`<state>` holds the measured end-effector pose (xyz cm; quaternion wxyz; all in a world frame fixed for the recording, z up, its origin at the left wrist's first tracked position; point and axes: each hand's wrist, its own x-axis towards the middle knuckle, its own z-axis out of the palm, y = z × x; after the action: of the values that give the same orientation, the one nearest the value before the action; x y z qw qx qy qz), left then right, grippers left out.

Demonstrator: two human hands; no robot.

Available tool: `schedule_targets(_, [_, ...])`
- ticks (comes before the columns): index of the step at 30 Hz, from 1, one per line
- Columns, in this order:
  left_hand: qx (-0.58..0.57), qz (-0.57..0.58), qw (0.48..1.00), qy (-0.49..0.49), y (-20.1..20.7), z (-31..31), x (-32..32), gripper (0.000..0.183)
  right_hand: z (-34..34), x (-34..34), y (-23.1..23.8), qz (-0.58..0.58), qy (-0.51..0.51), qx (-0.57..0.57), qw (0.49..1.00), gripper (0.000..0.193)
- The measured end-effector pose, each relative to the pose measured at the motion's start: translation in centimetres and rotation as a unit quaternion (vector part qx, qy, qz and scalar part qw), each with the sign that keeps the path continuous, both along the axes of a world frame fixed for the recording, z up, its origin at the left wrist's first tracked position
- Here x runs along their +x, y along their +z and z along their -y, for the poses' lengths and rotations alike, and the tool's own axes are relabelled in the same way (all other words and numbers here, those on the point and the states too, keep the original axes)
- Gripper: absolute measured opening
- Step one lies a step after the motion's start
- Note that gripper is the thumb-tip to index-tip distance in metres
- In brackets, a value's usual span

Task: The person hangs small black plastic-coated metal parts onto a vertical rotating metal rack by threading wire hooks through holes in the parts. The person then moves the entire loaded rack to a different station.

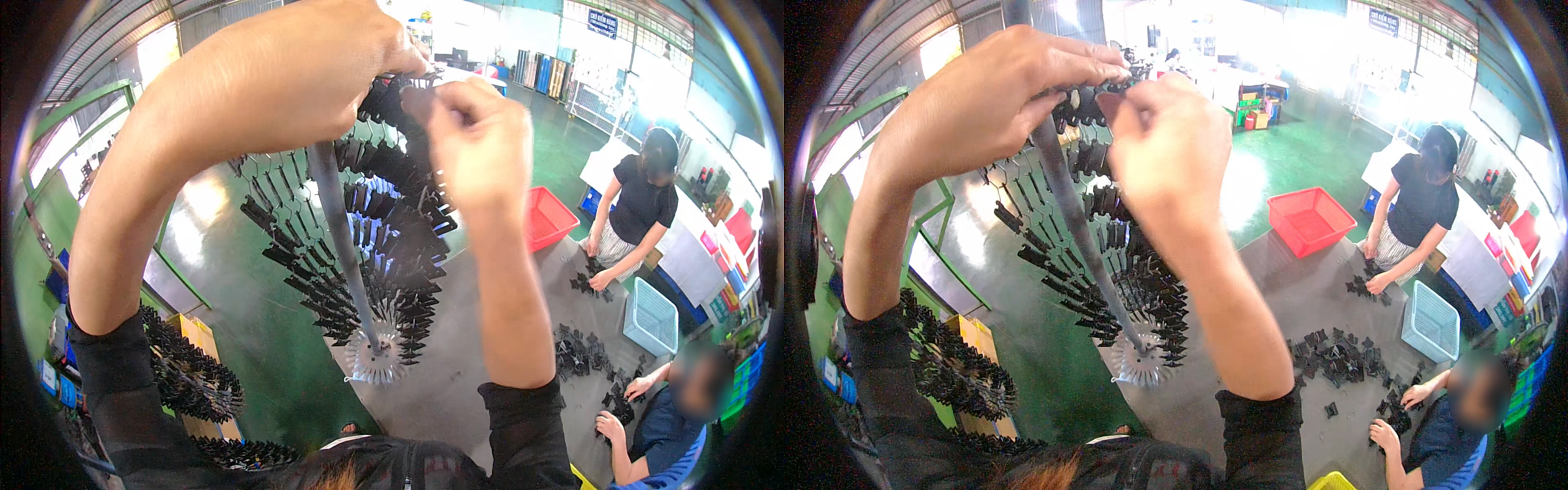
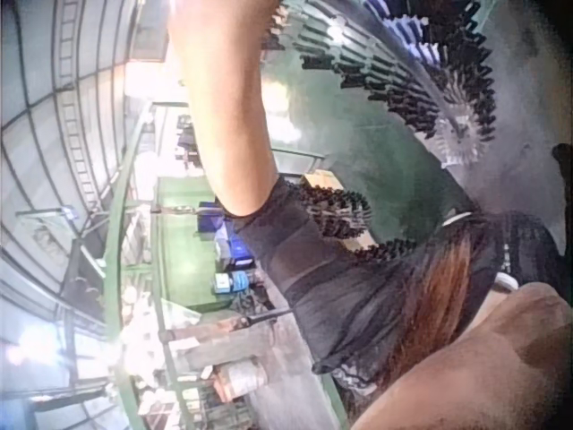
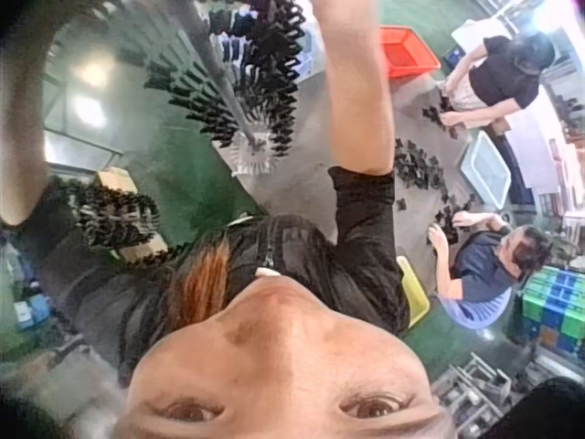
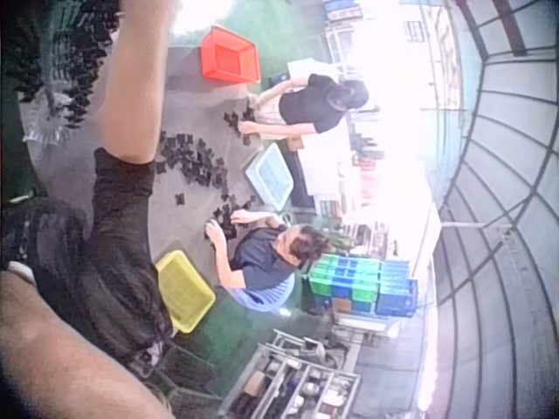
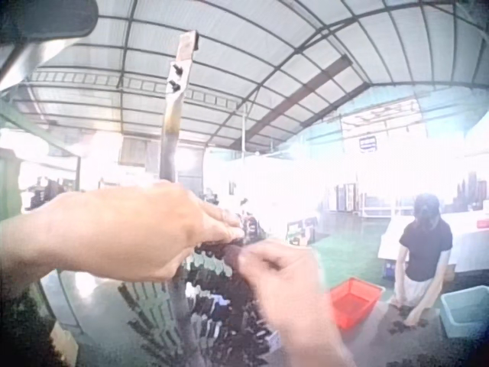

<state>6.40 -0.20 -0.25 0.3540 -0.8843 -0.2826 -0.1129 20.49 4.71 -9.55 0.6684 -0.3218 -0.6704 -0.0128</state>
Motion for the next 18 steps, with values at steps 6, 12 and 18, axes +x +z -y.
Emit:
schedule_targets(6, [-0.004, 0.021, 0.999, -0.037, -0.3, -0.8, -1.5, 0.042, -0.5, 9.0, -1.8, -0.114, 0.183, -0.160, 0.963, 0.025])
schedule_targets(12, [-0.045, 0.051, 0.994, -0.085, 0.0, -0.4, -2.7, 0.042, -1.2, 28.9, -6.8, -0.204, -0.014, -0.290, 0.935, 0.032])
schedule_targets(18, [-0.105, 0.096, 0.987, -0.081, 0.4, 0.8, -2.2, 0.043, -2.3, 49.7, -17.6, -0.130, -0.319, -0.341, 0.875, 0.041])
